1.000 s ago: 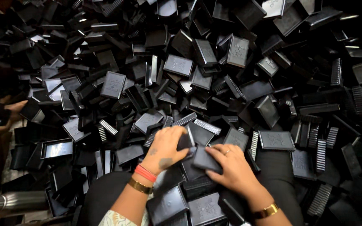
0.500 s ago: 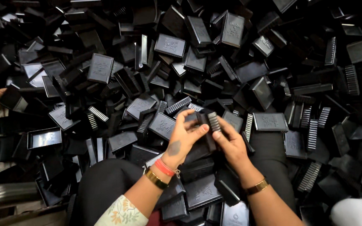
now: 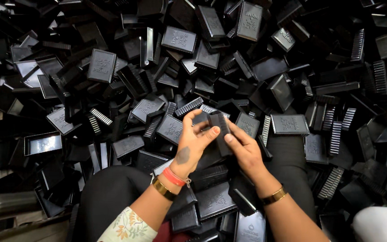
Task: The person sits on the floor in front of a large pile of black plastic boxes and repeatedly picks up a base and a lid, presses the lid onto the base to snap it closed, and sets the assembled box back onto the pile. Other workers around the pile perform the same lid-attaching action.
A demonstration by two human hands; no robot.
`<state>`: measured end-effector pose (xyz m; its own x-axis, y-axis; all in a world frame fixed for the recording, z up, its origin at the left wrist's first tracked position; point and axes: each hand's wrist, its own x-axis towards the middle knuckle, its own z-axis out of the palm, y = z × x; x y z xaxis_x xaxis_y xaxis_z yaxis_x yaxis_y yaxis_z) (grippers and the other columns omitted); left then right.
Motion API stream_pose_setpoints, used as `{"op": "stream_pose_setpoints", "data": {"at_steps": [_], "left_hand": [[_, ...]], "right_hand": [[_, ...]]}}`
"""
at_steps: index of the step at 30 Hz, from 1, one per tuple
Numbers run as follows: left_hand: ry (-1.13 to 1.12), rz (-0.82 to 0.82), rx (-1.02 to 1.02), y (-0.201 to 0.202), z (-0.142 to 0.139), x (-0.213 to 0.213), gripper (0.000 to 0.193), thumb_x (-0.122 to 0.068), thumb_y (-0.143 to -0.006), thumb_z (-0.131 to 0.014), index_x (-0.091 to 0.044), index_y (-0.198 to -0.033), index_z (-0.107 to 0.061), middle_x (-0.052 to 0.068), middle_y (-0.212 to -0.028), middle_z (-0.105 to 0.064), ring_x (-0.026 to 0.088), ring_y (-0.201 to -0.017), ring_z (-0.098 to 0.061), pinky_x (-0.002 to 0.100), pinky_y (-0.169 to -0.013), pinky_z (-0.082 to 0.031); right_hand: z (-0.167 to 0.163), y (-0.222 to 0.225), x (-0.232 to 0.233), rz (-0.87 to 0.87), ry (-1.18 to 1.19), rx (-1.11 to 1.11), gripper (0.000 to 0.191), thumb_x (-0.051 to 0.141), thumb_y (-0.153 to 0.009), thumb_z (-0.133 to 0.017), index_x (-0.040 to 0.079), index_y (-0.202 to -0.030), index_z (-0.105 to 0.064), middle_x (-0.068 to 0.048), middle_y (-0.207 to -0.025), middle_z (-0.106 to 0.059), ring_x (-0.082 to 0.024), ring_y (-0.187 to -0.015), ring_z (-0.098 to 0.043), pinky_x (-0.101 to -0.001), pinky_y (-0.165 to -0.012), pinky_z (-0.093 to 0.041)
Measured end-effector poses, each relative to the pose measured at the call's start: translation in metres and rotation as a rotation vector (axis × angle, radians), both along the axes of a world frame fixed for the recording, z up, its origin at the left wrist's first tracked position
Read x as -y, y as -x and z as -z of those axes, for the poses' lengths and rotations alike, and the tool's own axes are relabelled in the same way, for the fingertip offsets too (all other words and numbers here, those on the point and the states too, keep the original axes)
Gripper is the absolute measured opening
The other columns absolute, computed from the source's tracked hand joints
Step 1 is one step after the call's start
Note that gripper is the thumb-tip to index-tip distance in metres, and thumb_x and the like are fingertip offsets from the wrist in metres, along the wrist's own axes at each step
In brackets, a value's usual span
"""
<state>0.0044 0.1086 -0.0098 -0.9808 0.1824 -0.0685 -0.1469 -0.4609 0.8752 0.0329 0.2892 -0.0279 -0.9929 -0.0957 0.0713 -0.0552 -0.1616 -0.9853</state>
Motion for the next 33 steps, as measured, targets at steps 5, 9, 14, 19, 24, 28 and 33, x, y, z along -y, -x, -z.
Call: {"op": "stream_pose_setpoints", "data": {"at_steps": [5,9,14,19,24,28,33], "left_hand": [[-0.064,0.044,0.094,0.002,-0.001,0.002,0.083,-0.016,-0.084,-0.080,-0.014,-0.148,-0.028,0.017,-0.127,-0.059,0.019,-0.106,-0.064,0.033,-0.090,-0.055],[0.024,-0.083,0.155,0.000,0.003,-0.002,0.081,-0.021,-0.084,-0.080,-0.014,-0.147,-0.030,0.015,-0.122,-0.059,0.020,-0.096,-0.061,0.033,-0.078,-0.052],[0.443,-0.269,-0.304,0.001,0.010,0.005,0.075,-0.025,-0.087,-0.083,-0.007,-0.143,-0.035,0.015,-0.124,-0.057,0.020,-0.108,-0.060,0.034,-0.089,-0.052],[0.812,-0.276,-0.379,0.012,0.008,0.024,0.059,-0.040,-0.087,-0.080,-0.004,-0.127,-0.056,0.010,-0.084,-0.064,0.016,-0.074,-0.058,0.031,-0.067,-0.050],[0.766,-0.194,-0.175,0.000,-0.006,0.020,0.060,-0.044,-0.086,-0.075,-0.005,-0.125,-0.052,0.005,-0.068,-0.067,0.014,-0.061,-0.059,0.029,-0.059,-0.046],[0.807,-0.465,-0.792,-0.008,-0.014,0.018,0.045,-0.043,-0.110,-0.060,-0.003,-0.128,-0.049,0.005,-0.083,-0.058,0.015,-0.080,-0.056,0.029,-0.073,-0.048],[0.627,-0.193,-0.223,-0.005,-0.013,0.021,0.046,-0.046,-0.102,-0.057,-0.004,-0.119,-0.056,-0.001,-0.062,-0.052,0.010,-0.058,-0.045,0.028,-0.055,-0.036]], "right_hand": [[-0.001,0.002,-0.004,-0.013,0.098,0.071,0.056,0.024,-0.101,-0.061,-0.004,-0.148,-0.051,-0.015,-0.148,-0.058,-0.023,-0.134,-0.055,-0.0350,-0.114,-0.041],[-0.011,-0.007,0.006,0.043,-0.607,-0.306,0.072,0.030,-0.089,-0.073,-0.002,-0.149,-0.048,-0.019,-0.140,-0.061,-0.024,-0.128,-0.060,-0.0368,-0.106,-0.046],[-0.014,-0.014,0.013,0.144,-0.764,-0.076,0.060,0.027,-0.082,-0.075,0.004,-0.136,-0.062,-0.011,-0.102,-0.076,-0.016,-0.091,-0.075,-0.0318,-0.084,-0.058],[0.001,-0.015,-0.005,-0.013,-0.366,-0.137,0.044,0.026,-0.091,-0.072,-0.002,-0.125,-0.067,-0.004,-0.090,-0.072,-0.009,-0.078,-0.065,-0.0258,-0.069,-0.054],[0.024,-0.008,-0.015,-0.106,-0.395,0.158,0.036,0.025,-0.088,-0.074,-0.004,-0.108,-0.073,-0.001,-0.076,-0.068,-0.008,-0.063,-0.059,-0.0239,-0.056,-0.049],[0.031,-0.006,-0.025,-0.080,-0.319,0.104,0.038,0.025,-0.086,-0.073,-0.003,-0.112,-0.071,-0.002,-0.077,-0.070,-0.008,-0.062,-0.061,-0.0244,-0.056,-0.050],[0.031,-0.012,-0.017,-0.250,-0.324,-0.164,0.036,0.024,-0.090,-0.076,-0.004,-0.111,-0.070,-0.003,-0.087,-0.073,-0.006,-0.078,-0.065,-0.0240,-0.068,-0.055]]}}
